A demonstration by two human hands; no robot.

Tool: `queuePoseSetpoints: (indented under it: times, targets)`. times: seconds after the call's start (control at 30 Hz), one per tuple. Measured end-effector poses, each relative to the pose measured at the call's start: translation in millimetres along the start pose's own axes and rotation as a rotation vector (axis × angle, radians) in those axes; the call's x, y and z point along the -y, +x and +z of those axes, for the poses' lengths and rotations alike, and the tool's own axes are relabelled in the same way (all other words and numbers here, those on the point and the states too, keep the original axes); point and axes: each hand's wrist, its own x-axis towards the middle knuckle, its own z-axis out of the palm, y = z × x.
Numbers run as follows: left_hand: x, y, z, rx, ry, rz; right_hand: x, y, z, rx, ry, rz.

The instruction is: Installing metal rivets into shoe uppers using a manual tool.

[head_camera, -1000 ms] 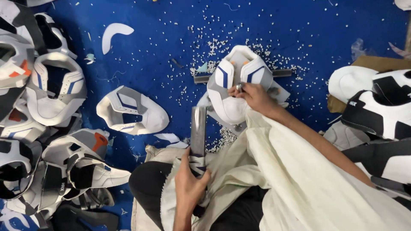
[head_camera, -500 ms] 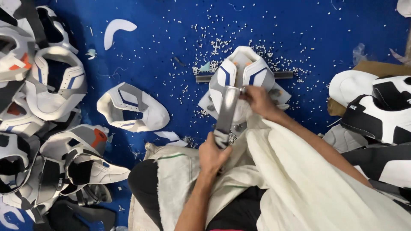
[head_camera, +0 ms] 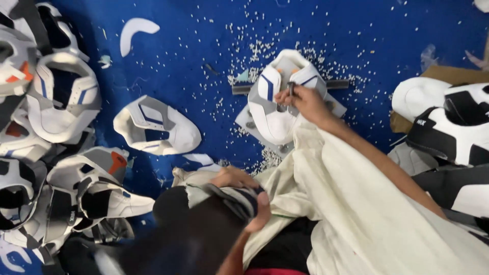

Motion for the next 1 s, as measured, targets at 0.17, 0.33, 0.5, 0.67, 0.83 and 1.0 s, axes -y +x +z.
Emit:
queuePoseSetpoints:
  times: [0.17,0.33,0.5,0.67,0.83,1.0]
  targets:
    - [103.1,5.2,65.0,0.213,0.196,-0.307,42.7,-29.0,24.1,0.007,-0.492,-0.257]
    - [49.9,7.9,44.5,0.115,0.196,-0.288,4.9,-2.9,4.0,-0.182,-0.484,-0.235]
    - [31.3,10.6,35.7,-0.086,-0.070,-0.048,-14.7,7.5,-7.6,-0.065,0.106,-0.069]
    - [115.4,6.8,71.0,0.074,0.208,-0.056,13.2,-5.3,6.8,-0.096,-0.621,-0.389]
    - [45.0,22.3,40.5,0.087,0.168,-0.261,11.2,13.5,-4.5,-0.183,-0.433,-0.249]
    - [33.0,25.0,34.4,-0.110,-0.055,-0.020,18.0,22.0,-6.5,-0.133,-0.103,-0.186]
